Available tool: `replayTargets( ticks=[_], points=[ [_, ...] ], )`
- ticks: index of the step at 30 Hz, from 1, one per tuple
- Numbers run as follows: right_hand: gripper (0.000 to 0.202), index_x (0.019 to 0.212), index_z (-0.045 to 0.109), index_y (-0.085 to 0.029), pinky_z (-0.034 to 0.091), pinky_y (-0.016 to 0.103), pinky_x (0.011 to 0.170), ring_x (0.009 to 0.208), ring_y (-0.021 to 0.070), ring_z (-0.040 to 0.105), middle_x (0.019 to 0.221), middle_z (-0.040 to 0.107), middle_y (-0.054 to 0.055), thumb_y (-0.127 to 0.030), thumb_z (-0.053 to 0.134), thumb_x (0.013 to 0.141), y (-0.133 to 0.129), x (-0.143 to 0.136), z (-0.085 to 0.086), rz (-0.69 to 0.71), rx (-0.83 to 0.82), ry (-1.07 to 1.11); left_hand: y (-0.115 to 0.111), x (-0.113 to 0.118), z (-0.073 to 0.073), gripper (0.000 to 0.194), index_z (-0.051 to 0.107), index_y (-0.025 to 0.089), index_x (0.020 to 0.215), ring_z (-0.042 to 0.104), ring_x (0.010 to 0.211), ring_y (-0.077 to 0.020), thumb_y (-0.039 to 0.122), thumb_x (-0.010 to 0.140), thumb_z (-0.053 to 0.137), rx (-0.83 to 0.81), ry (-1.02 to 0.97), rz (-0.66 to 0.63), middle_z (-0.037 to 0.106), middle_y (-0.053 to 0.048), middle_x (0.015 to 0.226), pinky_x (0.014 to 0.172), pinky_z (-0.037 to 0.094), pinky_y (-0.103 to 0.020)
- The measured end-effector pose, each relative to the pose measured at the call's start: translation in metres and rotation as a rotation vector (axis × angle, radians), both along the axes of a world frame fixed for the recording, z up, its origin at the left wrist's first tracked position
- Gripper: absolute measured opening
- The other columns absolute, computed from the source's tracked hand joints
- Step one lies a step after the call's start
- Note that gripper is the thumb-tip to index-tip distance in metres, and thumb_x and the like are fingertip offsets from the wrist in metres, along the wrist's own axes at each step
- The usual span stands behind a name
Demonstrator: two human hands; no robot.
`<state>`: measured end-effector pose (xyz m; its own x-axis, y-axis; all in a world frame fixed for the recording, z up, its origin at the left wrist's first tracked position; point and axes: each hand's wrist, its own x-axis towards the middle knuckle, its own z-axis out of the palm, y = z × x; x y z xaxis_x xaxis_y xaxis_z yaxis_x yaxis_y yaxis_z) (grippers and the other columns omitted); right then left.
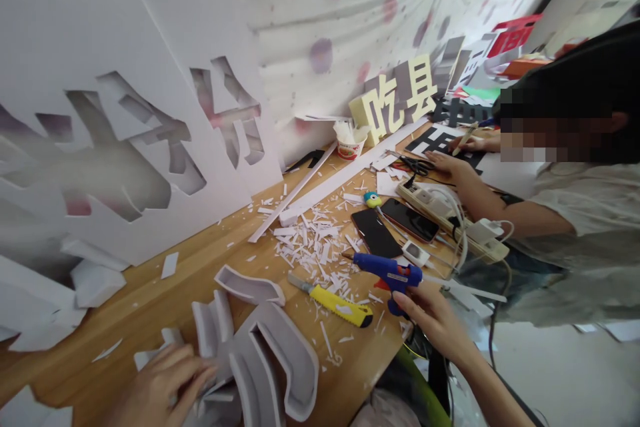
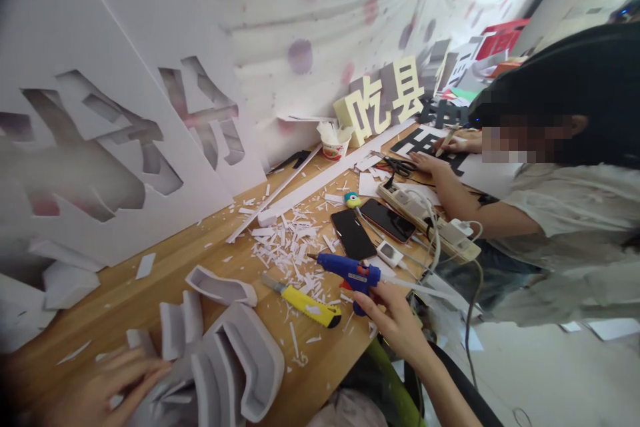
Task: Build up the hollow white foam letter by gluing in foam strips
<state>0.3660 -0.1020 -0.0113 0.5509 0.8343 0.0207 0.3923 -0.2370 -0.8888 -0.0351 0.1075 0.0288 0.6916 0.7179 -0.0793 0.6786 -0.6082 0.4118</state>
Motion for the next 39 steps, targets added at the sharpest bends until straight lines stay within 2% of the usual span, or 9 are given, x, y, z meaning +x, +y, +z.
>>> replayTargets(
  ticks=[3,6,8,11,17,23,30,36,39],
  points=[
    [0.056,0.091,0.078,-0.020,0.057,0.034,0.070,0.079,0.0259,0.068,0.086,0.075,0.008,-0.072,0.059,0.087,-0.001,-0.003,0.004,0.012,0.009,0.053,-0.006,0.056,0.038,0.015,0.079,0.034,0.093,0.069,0.076,-0.0163,0.042,0.091,0.067,0.131,-0.331,-0.001,0.074,0.003,0.084,0.076,0.054,-0.026],
    [0.053,0.088,0.079,-0.021,0.056,0.032,0.068,0.076,0.0244,0.067,0.079,0.073,0.006,-0.072,0.062,0.086,-0.002,-0.009,0.008,0.012,0.021,0.108,-0.009,0.121,0.064,0.010,0.078,0.031,0.097,0.066,0.072,-0.0121,0.029,0.092,0.069,0.099,-0.476,-0.135,0.068,0.003,0.082,0.071,0.052,-0.022],
    [0.054,0.087,0.078,-0.022,0.056,0.030,0.065,0.072,0.0226,0.065,0.075,0.071,0.005,-0.073,0.062,0.086,-0.002,-0.015,0.011,-0.005,0.029,0.155,-0.006,0.154,0.070,0.012,0.078,0.027,0.099,0.066,0.074,-0.0128,0.023,0.088,0.074,0.110,-0.520,-0.179,0.065,0.003,0.080,0.072,0.052,-0.024],
    [0.055,0.085,0.077,-0.021,0.056,0.029,0.066,0.075,0.0223,0.065,0.078,0.071,0.005,-0.075,0.063,0.084,0.000,-0.023,0.016,-0.033,0.042,0.207,0.000,0.179,0.068,0.019,0.079,0.023,0.101,0.066,0.078,-0.0160,0.020,0.082,0.081,0.134,-0.513,-0.228,0.065,0.001,0.081,0.072,0.053,-0.028],
    [0.058,0.079,0.074,-0.021,0.054,0.029,0.064,0.072,0.0213,0.062,0.076,0.069,0.005,-0.077,0.064,0.082,0.008,-0.028,0.023,-0.024,0.056,0.255,0.003,0.187,0.064,0.013,0.080,0.020,0.094,0.066,0.081,-0.0195,0.013,0.083,0.077,0.138,-0.483,-0.257,0.068,-0.002,0.081,0.073,0.053,-0.033],
    [0.056,0.072,0.071,-0.020,0.053,0.028,0.067,0.074,0.0215,0.062,0.076,0.068,0.005,-0.075,0.064,0.083,0.015,-0.027,0.024,0.026,0.075,0.248,0.005,0.193,0.063,0.012,0.080,0.021,0.085,0.064,0.078,-0.0203,0.011,0.084,0.073,0.136,-0.483,-0.265,0.068,-0.001,0.075,0.072,0.051,-0.035],
    [0.062,0.063,0.064,-0.020,0.047,0.026,0.059,0.066,0.0176,0.054,0.068,0.058,0.002,-0.079,0.065,0.080,0.017,-0.031,0.030,-0.036,0.042,0.233,0.006,0.191,0.062,0.016,0.078,0.020,0.080,0.061,0.075,-0.0190,0.010,0.086,0.069,0.141,-0.483,-0.266,0.067,0.000,0.073,0.072,0.048,-0.034],
    [0.058,0.072,0.070,-0.022,0.053,0.029,0.070,0.076,0.0219,0.061,0.077,0.067,0.004,-0.080,0.067,0.077,0.019,-0.035,0.033,-0.089,0.062,0.235,0.006,0.186,0.063,0.015,0.077,0.020,0.079,0.061,0.076,-0.0191,0.012,0.088,0.068,0.155,-0.481,-0.265,0.067,-0.001,0.074,0.072,0.047,-0.034],
    [0.059,0.064,0.066,-0.022,0.051,0.028,0.062,0.067,0.0199,0.058,0.069,0.061,0.002,-0.079,0.069,0.076,0.020,-0.036,0.031,-0.146,0.065,0.241,0.006,0.184,0.062,0.016,0.077,0.022,0.079,0.061,0.076,-0.0192,0.011,0.086,0.069,0.157,-0.462,-0.269,0.067,-0.001,0.075,0.071,0.046,-0.033]
  ],
)
